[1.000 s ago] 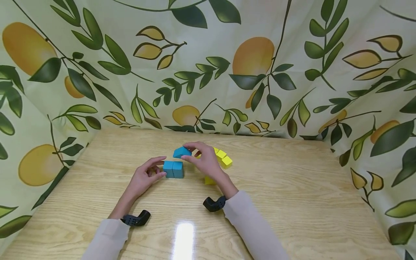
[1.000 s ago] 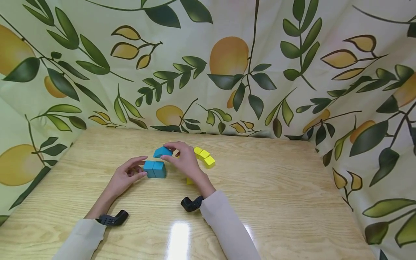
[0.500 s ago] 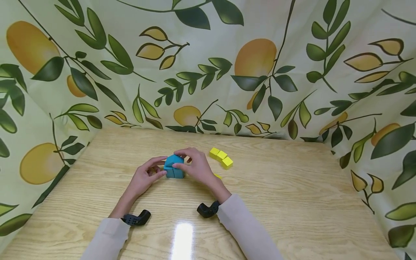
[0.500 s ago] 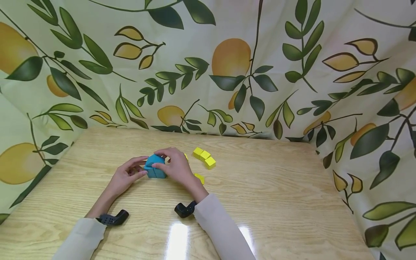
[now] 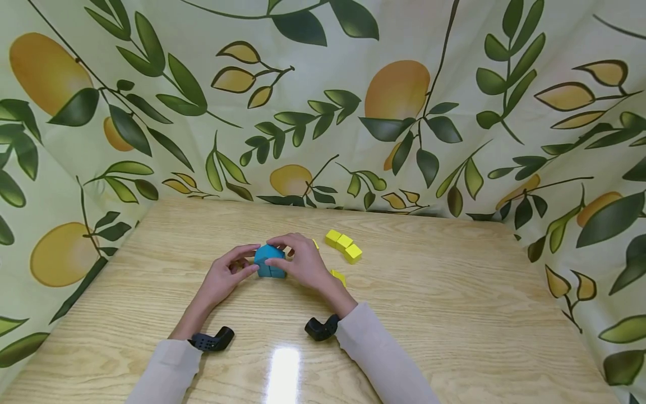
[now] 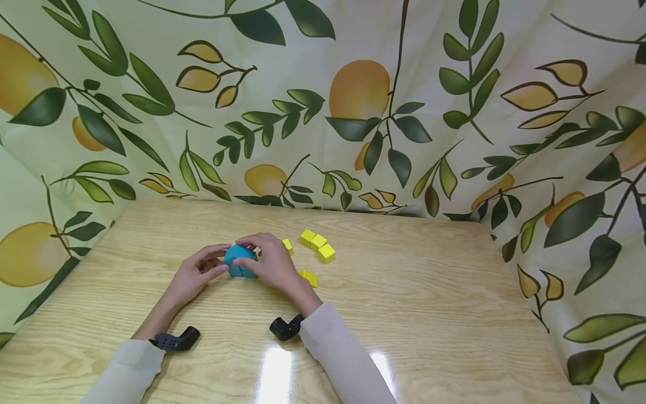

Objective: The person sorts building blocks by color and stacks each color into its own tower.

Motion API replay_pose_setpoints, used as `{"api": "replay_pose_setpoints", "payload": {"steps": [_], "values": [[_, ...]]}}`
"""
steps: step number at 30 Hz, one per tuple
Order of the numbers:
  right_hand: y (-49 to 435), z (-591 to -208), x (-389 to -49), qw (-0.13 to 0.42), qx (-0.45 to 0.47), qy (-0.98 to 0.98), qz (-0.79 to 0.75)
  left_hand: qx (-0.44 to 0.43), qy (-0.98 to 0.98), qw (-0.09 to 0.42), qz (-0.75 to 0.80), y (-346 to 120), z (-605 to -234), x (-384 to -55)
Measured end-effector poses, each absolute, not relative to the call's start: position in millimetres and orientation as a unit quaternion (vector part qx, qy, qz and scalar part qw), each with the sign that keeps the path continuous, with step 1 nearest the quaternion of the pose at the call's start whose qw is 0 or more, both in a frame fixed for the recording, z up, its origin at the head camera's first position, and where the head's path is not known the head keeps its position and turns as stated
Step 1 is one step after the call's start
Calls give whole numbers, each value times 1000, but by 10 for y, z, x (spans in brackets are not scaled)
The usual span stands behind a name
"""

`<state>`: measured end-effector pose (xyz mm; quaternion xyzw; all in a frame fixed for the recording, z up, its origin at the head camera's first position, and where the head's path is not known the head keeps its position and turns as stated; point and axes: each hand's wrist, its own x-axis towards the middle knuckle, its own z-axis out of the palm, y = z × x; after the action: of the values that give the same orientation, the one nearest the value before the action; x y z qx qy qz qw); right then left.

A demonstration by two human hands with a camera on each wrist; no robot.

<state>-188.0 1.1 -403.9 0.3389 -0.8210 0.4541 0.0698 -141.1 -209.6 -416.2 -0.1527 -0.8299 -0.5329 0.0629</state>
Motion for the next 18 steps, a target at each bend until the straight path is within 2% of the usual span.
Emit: {"api": "replay_pose_setpoints", "payload": {"steps": [18], "values": [[43,-4059,-1892,65,335,-829,442,-159,-823,64,-541,-2109,-4176,-1412]]}}
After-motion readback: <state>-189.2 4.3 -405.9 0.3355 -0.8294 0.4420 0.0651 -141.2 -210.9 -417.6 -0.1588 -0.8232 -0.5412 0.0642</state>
